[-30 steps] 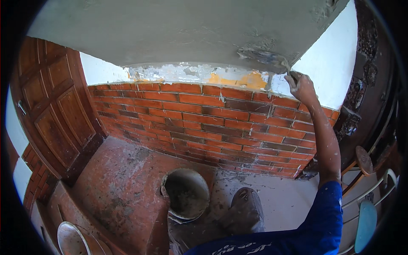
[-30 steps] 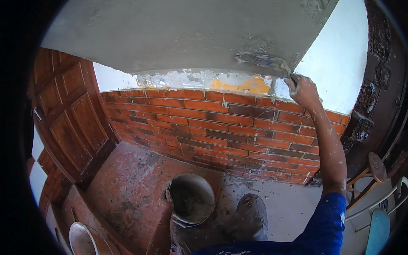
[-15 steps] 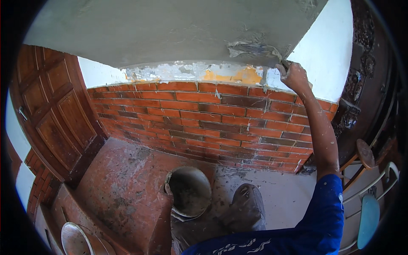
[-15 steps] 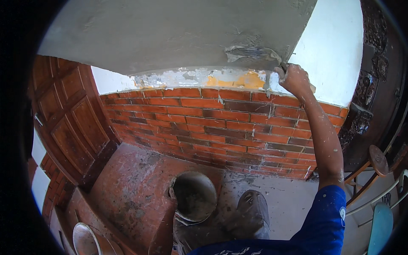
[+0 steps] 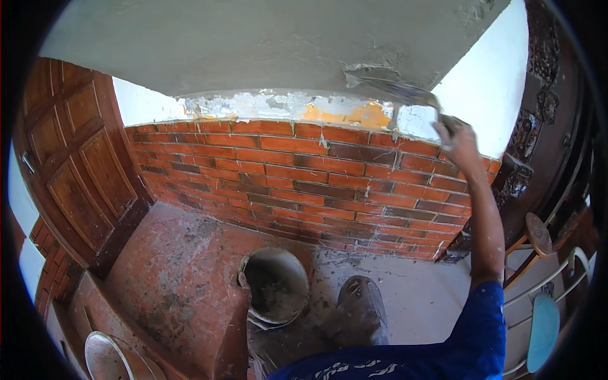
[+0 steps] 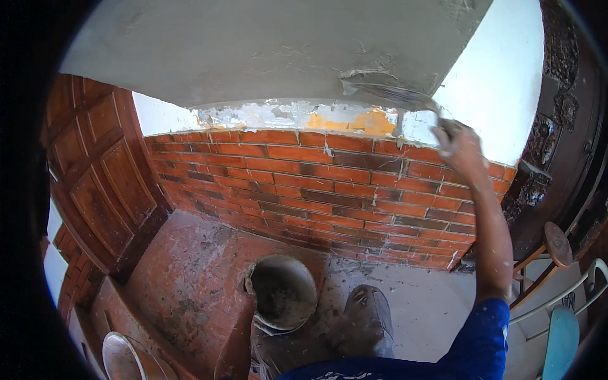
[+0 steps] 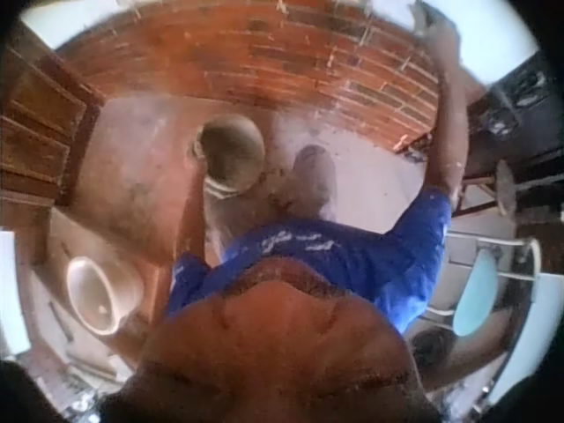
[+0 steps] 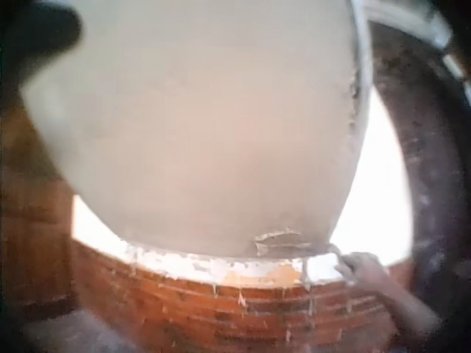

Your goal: Applying mortar to the top of a brick wall and smoothing it with a trowel.

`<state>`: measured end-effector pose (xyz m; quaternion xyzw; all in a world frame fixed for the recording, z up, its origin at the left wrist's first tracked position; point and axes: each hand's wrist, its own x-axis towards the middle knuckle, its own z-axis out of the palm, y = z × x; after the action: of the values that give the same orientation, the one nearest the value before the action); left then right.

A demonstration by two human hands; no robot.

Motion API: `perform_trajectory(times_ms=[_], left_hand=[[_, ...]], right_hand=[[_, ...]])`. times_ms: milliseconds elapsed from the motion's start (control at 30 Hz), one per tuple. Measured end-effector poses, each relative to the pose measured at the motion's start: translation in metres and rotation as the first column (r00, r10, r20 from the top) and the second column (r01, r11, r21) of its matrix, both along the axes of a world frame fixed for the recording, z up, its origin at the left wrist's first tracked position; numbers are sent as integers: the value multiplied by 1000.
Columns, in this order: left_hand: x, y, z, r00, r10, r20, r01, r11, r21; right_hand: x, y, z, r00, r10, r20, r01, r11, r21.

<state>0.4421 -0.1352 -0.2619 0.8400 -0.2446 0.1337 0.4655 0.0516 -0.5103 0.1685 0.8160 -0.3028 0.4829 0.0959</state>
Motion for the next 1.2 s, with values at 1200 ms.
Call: perform_trajectory(times_ms=[1200], left_hand=[[-27, 0, 22, 1000, 3, -27, -3, 1000, 13]], right_hand=[[27, -48, 11, 973, -215, -82, 212, 976, -46]])
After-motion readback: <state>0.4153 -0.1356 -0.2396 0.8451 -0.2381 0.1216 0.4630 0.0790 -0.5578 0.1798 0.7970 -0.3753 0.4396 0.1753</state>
